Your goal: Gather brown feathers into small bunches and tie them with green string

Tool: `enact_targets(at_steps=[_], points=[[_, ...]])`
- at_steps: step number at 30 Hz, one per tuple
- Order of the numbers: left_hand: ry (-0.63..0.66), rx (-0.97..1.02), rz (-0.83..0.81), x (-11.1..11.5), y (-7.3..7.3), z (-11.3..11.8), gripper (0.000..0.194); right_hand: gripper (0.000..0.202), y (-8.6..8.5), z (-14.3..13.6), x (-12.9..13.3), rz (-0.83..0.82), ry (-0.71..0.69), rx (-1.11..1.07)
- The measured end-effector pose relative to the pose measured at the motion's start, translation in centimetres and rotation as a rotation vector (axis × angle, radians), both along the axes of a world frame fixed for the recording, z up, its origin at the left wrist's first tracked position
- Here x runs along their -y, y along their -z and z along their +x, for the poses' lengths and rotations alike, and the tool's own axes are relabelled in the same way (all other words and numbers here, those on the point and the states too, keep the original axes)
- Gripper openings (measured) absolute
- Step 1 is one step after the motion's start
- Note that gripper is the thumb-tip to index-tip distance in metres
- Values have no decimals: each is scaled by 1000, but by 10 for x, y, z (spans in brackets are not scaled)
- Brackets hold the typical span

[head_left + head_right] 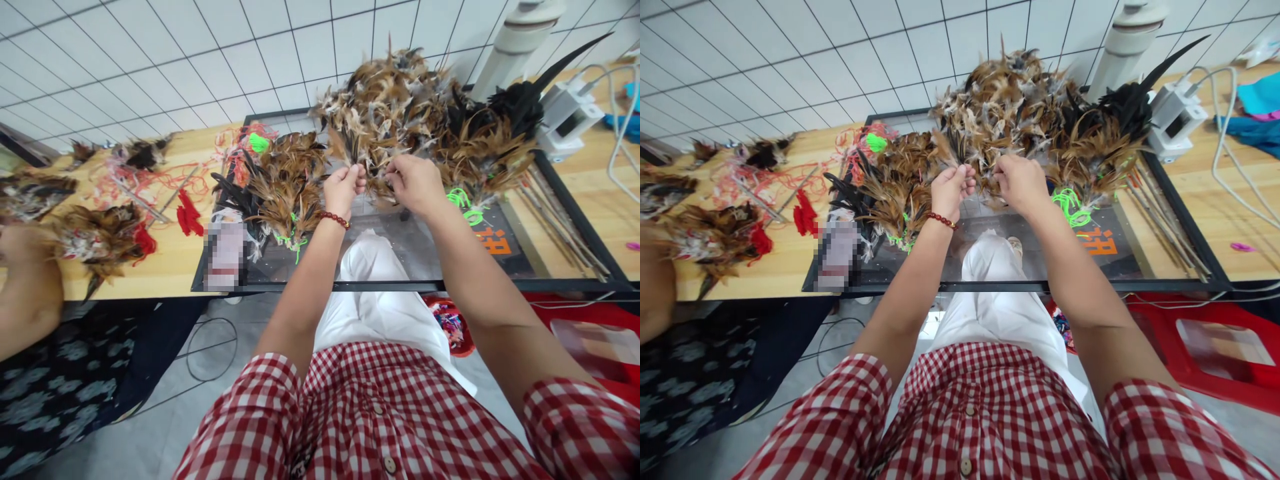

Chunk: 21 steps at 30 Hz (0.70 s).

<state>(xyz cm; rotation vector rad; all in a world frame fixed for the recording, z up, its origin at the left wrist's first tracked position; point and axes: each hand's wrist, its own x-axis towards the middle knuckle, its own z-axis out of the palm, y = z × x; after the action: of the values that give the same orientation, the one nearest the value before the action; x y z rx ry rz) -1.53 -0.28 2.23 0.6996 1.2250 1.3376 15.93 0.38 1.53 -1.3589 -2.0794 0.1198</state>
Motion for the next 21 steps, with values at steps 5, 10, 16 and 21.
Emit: enact_targets(at_steps=[5,10,16,21], points=[[62,-119,87,1,3,5,13,28,-5,-6,9,-51,56,79],[230,-227,138,1,9,9,24,26,-4,-14,13,-46,76,56],[192,29,44,4,2,2,18,25,5,-8,0,-56,104,-241],[304,217,-54,10,-7,-1,18,30,11,-6,-11,-280,-186,-625]])
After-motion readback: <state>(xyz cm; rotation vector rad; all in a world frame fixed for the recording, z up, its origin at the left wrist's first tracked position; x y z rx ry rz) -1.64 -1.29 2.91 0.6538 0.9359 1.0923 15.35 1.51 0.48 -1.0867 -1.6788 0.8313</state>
